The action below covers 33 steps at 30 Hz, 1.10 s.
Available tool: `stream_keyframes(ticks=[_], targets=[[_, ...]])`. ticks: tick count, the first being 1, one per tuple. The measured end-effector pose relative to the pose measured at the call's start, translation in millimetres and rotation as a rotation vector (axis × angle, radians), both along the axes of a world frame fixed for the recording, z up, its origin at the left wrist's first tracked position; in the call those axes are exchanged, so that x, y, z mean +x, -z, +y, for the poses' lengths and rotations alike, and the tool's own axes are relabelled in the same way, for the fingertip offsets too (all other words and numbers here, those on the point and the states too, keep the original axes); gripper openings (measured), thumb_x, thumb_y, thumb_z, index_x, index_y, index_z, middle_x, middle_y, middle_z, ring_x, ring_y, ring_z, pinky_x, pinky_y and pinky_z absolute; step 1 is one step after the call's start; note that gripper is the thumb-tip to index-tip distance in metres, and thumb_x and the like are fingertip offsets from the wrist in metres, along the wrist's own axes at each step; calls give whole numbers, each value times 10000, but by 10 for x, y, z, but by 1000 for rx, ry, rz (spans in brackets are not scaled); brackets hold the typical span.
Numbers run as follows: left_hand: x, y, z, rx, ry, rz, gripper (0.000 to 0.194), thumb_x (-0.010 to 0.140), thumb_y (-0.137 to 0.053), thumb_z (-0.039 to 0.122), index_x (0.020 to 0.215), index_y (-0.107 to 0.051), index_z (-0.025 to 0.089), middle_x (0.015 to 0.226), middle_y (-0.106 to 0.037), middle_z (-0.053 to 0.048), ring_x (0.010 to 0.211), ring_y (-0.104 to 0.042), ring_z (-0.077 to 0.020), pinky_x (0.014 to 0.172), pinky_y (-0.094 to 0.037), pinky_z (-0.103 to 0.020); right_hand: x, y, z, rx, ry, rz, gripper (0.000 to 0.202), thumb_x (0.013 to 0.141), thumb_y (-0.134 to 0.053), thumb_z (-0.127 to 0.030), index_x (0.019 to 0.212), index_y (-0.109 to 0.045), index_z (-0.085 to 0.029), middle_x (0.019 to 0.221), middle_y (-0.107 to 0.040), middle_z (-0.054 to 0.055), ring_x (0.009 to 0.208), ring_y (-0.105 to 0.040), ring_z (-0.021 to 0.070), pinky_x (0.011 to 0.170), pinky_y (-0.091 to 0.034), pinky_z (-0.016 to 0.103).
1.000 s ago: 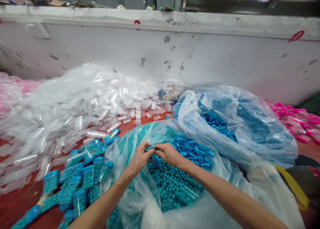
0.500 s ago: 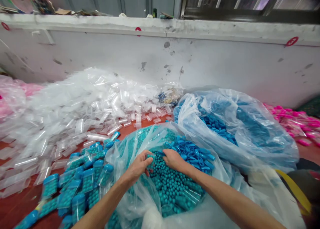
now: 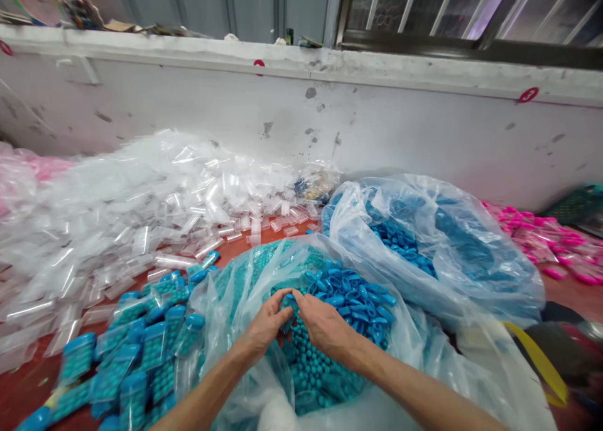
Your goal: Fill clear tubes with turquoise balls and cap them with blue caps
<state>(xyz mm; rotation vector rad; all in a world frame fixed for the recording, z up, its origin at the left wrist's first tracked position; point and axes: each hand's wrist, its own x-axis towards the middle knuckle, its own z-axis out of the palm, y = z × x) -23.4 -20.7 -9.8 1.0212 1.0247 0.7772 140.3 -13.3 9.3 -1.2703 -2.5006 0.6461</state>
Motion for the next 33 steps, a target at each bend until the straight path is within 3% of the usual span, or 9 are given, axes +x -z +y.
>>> stream_keyframes(ticks=[4, 9, 11, 15, 19, 22, 28, 30, 33], targets=[[-21, 31, -16, -23, 22, -87, 524, 659, -613, 504, 1022, -432, 172, 521, -520, 61, 324, -435, -61, 295, -233, -150, 117, -122, -45, -251, -155, 236, 539, 797, -437, -140, 1323, -340, -199, 1128, -535, 90, 1026, -488, 195, 894, -390, 346], [-47, -86, -36, -179, 73, -227, 381, 706, -601, 429, 965, -437, 203, 550, -550, 46, 348, -457, -65, 303, -219, -146, 200, -228, -14, -731, -10, 805, 414, 733, -583, -245, 1143, -529, -219, 1094, -526, 44, 825, -568, 162, 633, -503, 277], [-42, -147, -37, -238, 82, -308, 363, 706, -614, 383, 971, -441, 205, 589, -555, 39, 387, -471, -67, 310, -232, -142, 191, -263, -23, -766, -22, 907, 419, 691, -642, -247, 1100, -559, -215, 1107, -516, 43, 837, -566, 167, 629, -502, 276], [-6, -215, -36, -285, 150, -360, 322, 720, -600, 318, 984, -461, 197, 574, -521, 45, 410, -459, -64, 320, -241, -137, 142, -368, -70, -461, -120, 799, 308, 757, -590, -180, 1060, -595, -232, 1060, -567, 33, 938, -541, 163, 802, -446, 296], [57, -195, -54, -302, 146, -294, 253, 691, -607, 267, 905, -481, 216, 528, -470, 75, 385, -434, -49, 338, -245, -133, 104, -444, -118, -59, -201, 379, 221, 827, -482, -151, 1014, -588, -200, 963, -597, 52, 929, -529, 165, 835, -409, 303], [96, -140, -67, -242, 105, -200, 287, 709, -587, 345, 943, -480, 219, 516, -483, 72, 357, -427, -52, 330, -234, -140, 121, -452, -124, 126, -219, 127, 239, 810, -493, -144, 1040, -548, -185, 959, -591, 67, 900, -517, 186, 831, -393, 339], [112, -55, -91, -45, 70, -156, 506, 738, -544, 451, 1132, -367, 189, 609, -540, 43, 402, -498, -77, 320, -279, -146, 189, -347, -36, 323, -5, 100, 155, 784, -514, -104, 918, -566, -163, 867, -582, 60, 925, -480, 208, 925, -299, 432], [106, -42, -113, -5, 66, -104, 515, 741, -552, 442, 1145, -364, 182, 591, -523, 53, 400, -489, -73, 322, -288, -143, 191, -310, -34, 348, -20, 34, 133, 803, -484, -111, 888, -574, -160, 840, -577, 64, 966, -467, 224, 955, -252, 481], [84, -23, -147, 12, 105, -96, 489, 752, -551, 429, 1136, -393, 171, 536, -477, 73, 365, -448, -56, 313, -267, -137, 212, -288, -52, 241, -118, -13, 202, 818, -449, -114, 970, -573, -163, 884, -571, 75, 926, -494, 205, 866, -371, 398]])
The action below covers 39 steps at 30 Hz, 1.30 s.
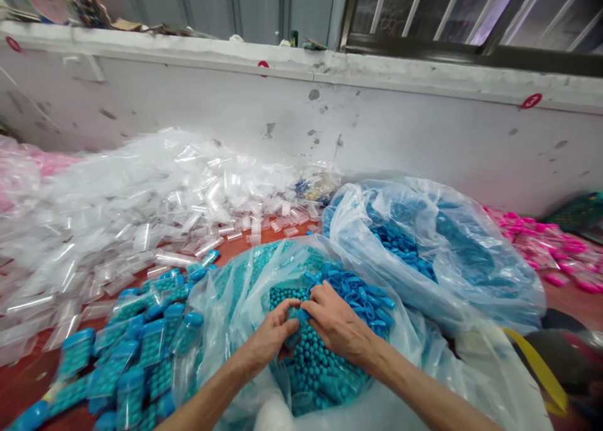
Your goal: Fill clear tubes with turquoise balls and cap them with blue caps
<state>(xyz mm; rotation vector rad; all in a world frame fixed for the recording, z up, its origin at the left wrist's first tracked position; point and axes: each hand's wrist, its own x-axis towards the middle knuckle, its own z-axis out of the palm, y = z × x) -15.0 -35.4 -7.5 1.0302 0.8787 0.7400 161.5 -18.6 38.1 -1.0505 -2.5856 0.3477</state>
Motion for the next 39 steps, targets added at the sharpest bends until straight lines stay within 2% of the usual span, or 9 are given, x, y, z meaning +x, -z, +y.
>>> stream_keyframes(ticks=[3, 5, 8, 11, 21, 26, 30, 34, 39], targets=[[-28, 18, -21, -44, 58, -56, 487, 759, -541, 442, 1138, -397, 172, 578, -515, 51, 366, -460, -56, 305, -247, -137, 53, 24, -1, -215, -61, 81, 248, 818, -482, -155, 1051, -567, -174, 905, -601, 59, 830, -550, 167, 732, -435, 276], [-36, 23, -28, -58, 70, -64, 512, 747, -551, 461, 1141, -393, 174, 608, -535, 39, 374, -475, -60, 303, -247, -139, 72, 63, 5, -325, -3, 188, 225, 820, -513, -218, 1028, -597, -192, 826, -635, 23, 751, -577, 151, 698, -441, 251], [-27, 21, -34, -25, 68, -33, 526, 743, -559, 470, 1148, -395, 178, 608, -527, 42, 391, -487, -65, 314, -273, -141, 47, 138, -17, -328, 132, 324, 222, 822, -520, -259, 1007, -626, -195, 795, -651, 21, 731, -584, 154, 707, -443, 260], [-11, 28, -43, -6, 50, -43, 523, 759, -548, 460, 1178, -389, 190, 611, -524, 41, 403, -495, -67, 327, -287, -143, -2, 186, -75, -261, 129, 397, 260, 842, -476, -233, 1060, -607, -183, 861, -629, 57, 808, -563, 168, 751, -439, 294], [37, -76, -56, 8, 31, 43, 627, 709, -579, 504, 1204, -376, 179, 562, -486, 59, 356, -443, -61, 312, -258, -154, -66, 225, -105, -556, 200, 618, 328, 798, -473, -136, 1086, -601, -230, 984, -649, 21, 913, -584, 166, 839, -444, 313], [3, -66, -45, -43, 12, 24, 640, 725, -573, 486, 1245, -329, 202, 628, -536, 35, 389, -482, -66, 318, -244, -149, -41, 243, -135, -322, 202, 537, 270, 800, -507, -170, 1041, -625, -207, 953, -652, 56, 878, -590, 174, 816, -453, 328], [2, -29, -50, -51, 14, -13, 642, 717, -579, 493, 1232, -335, 197, 614, -528, 42, 376, -470, -62, 320, -234, -151, -43, 278, -170, -299, 143, 601, 264, 850, -438, -165, 1023, -631, -218, 965, -643, 54, 881, -591, 149, 796, -464, 296], [73, -59, -68, -33, -23, 43, 686, 697, -582, 512, 1230, -308, 180, 560, -512, 58, 348, -453, -72, 304, -216, -158, -69, 335, -172, -293, 217, 655, 226, 842, -463, -162, 946, -655, -219, 893, -653, 36, 832, -601, 141, 777, -472, 282], [199, -104, -130, -59, -126, 36, 624, 655, -588, 557, 1105, -375, 180, 464, -435, 98, 302, -338, -48, 303, -210, -160, -98, 385, -265, -95, 167, 560, 271, 863, -399, -144, 1000, -628, -190, 865, -637, 70, 815, -566, 163, 721, -480, 293]])
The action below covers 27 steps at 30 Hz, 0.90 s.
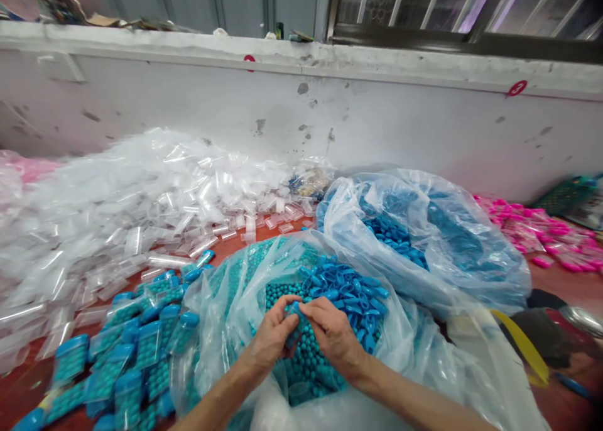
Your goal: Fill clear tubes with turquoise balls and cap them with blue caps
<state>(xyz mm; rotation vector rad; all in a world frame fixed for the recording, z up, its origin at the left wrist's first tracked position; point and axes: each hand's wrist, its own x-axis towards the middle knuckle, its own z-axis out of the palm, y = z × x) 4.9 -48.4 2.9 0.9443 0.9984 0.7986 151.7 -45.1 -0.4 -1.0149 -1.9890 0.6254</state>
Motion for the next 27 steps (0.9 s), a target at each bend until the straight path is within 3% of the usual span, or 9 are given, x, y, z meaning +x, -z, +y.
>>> stream_keyframes(ticks=[3, 5, 8, 11, 14, 18, 23, 25, 27], targets=[[43, 6, -24, -13, -50, 7, 540, 656, -601, 525, 1031, -406, 190, 425, -355, 123, 304, -286, -40, 312, -239, -159, 0, 19, -59, 74, -18, -29, 305, 869, -355, -129, 1019, -612, -195, 865, -635, 75, 811, -548, 170, 710, -479, 311], [35, 6, -5, 11, -60, 37, 517, 671, -580, 520, 1028, -404, 190, 428, -368, 120, 300, -310, -46, 306, -244, -159, 12, 7, -46, 2, 1, 16, 281, 856, -387, -136, 1032, -598, -195, 902, -633, 70, 836, -554, 167, 743, -475, 318], [-28, -50, 79, 64, -35, 95, 504, 697, -544, 508, 1054, -383, 192, 476, -447, 96, 314, -398, -65, 301, -254, -155, 49, -81, 71, -319, 55, 89, 242, 782, -510, -165, 1013, -583, -167, 856, -631, 49, 770, -578, 157, 699, -490, 301], [-93, -179, 190, 106, 34, 142, 464, 720, -528, 468, 1064, -372, 198, 514, -483, 85, 340, -454, -74, 311, -271, -148, 89, -238, 267, -731, 47, 165, 171, 725, -541, -169, 890, -570, -134, 525, -520, -44, 438, -489, 100, 421, -441, 224], [-108, -324, 276, 162, 70, 206, 412, 756, -498, 423, 1082, -381, 200, 512, -463, 94, 330, -434, -59, 315, -271, -140, 101, -383, 460, -819, 39, 318, 274, 641, -593, -134, 900, -505, -139, 595, -532, -57, 404, -463, 70, 370, -421, 198], [-79, -425, 327, 243, 80, 271, 511, 782, -481, 387, 1232, -322, 206, 489, -423, 108, 331, -411, -59, 324, -294, -147, 72, -479, 586, -790, 5, 385, 418, 628, -594, -138, 1019, -445, -146, 742, -547, -22, 530, -534, 104, 411, -458, 222], [-16, -353, 340, 256, 23, 192, 639, 761, -521, 429, 1307, -277, 204, 469, -383, 115, 335, -346, -54, 346, -290, -164, 40, -497, 489, -473, -171, 56, 366, 762, -537, -334, 1073, -476, -151, 840, -547, 16, 758, -554, 169, 653, -473, 304], [16, -304, 329, 245, -46, 122, 624, 747, -550, 422, 1283, -321, 200, 495, -420, 100, 378, -365, -57, 390, -310, -172, 23, -455, 404, -368, -198, -94, 574, 694, -614, -410, 1159, -420, -136, 988, -532, 70, 917, -522, 226, 759, -447, 345], [54, -258, 308, 231, -85, 63, 577, 725, -588, 393, 1230, -391, 193, 568, -487, 72, 468, -426, -69, 469, -353, -181, 0, -386, 314, -298, -135, -189, 814, 615, -678, -426, 1263, -294, -117, 1112, -478, 128, 1010, -483, 265, 802, -429, 369]])
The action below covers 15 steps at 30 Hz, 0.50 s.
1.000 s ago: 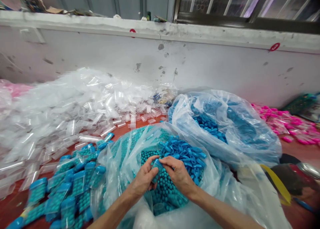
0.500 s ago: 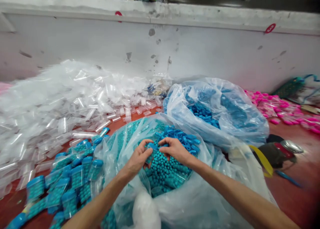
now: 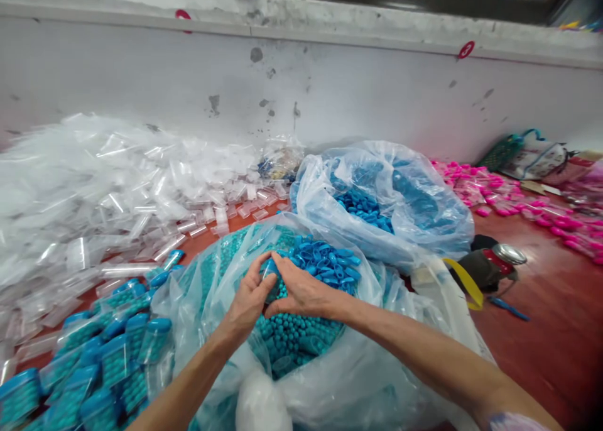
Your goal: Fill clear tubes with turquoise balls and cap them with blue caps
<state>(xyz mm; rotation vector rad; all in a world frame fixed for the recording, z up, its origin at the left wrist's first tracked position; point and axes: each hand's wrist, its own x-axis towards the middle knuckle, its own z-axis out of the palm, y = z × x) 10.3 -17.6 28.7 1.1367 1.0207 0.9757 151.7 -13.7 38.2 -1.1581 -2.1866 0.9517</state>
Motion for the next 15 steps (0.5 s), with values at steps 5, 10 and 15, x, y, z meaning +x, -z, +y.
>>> stream_keyframes(ticks=[5, 10, 15], targets=[[137, 104, -89, -28, -47, -52, 406, 722, -592, 360, 1067, -480, 179, 668, -536, 45, 597, -477, -88, 588, -383, -193, -25, 122, -181, 176, 167, -187, 678, 663, -598, -379, 1215, -317, -103, 1034, -507, 134, 884, -541, 257, 698, -454, 368], [310, 179, -189, -108, -140, -9, 282, 707, -583, 361, 916, -498, 192, 601, -518, 61, 553, -470, -94, 548, -368, -196, 39, 181, -253, 227, 170, -298, 554, 624, -590, -398, 1063, -414, -109, 930, -525, 103, 775, -553, 242, 613, -451, 338], [367, 242, -211, -88, -181, 77, 257, 693, -583, 356, 874, -510, 188, 593, -505, 63, 549, -471, -93, 539, -364, -196, 73, 264, -292, 146, 160, -250, 614, 623, -617, -405, 1115, -399, -108, 970, -530, 111, 828, -557, 246, 643, -451, 332]])
